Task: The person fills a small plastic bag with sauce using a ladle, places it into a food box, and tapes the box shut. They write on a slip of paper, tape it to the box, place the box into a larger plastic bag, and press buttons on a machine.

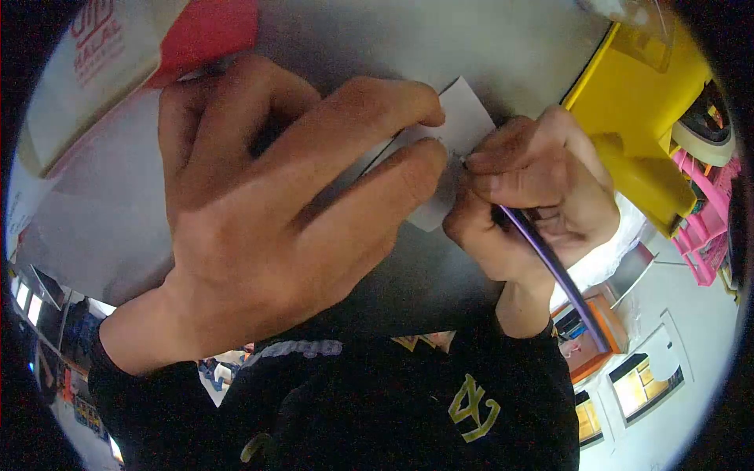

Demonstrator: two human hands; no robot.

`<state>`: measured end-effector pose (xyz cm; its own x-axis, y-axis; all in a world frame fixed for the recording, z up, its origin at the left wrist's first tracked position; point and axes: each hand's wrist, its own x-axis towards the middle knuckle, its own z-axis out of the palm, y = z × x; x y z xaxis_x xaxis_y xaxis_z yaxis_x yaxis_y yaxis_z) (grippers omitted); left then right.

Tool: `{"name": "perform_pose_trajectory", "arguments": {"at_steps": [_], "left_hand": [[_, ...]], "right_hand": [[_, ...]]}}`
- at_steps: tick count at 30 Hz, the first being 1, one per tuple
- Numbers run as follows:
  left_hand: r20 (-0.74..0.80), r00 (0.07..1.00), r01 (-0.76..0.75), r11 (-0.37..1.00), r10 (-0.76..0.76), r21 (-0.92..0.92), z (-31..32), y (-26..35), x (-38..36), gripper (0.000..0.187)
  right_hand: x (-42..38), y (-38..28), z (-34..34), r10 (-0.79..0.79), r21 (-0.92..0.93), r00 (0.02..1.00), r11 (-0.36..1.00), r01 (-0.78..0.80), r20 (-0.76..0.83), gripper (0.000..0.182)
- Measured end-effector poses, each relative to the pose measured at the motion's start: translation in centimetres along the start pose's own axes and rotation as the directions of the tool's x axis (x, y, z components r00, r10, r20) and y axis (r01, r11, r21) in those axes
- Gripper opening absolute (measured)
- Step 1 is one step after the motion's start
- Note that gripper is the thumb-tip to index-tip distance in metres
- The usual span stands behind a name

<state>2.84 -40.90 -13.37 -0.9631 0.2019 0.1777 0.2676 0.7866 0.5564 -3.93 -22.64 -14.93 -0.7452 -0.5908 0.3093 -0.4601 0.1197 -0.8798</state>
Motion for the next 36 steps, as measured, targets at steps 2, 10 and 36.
{"name": "perform_pose_trajectory", "arguments": {"at_steps": [2,10,36], "left_hand": [[0.004,0.999,-0.036,0.999,0.036,0.020,-0.05,0.06,0.23,0.030],[0.018,0.999,-0.042,0.999,0.041,0.033,-0.06,0.08,0.50,0.038],[0.020,0.999,-0.038,0.998,0.037,0.045,0.18,0.15,0.61,0.035]], "right_hand": [[0.32,-0.01,-0.34,0.016,-0.012,0.997,1.000,-0.015,0.071,0.019],[0.23,-0.30,-0.09,0.024,-0.130,0.999,0.991,-0.019,0.040,0.018],[0.09,-0.18,-0.46,0.062,-0.148,0.998,0.987,-0.062,-0.002,0.020]]}}
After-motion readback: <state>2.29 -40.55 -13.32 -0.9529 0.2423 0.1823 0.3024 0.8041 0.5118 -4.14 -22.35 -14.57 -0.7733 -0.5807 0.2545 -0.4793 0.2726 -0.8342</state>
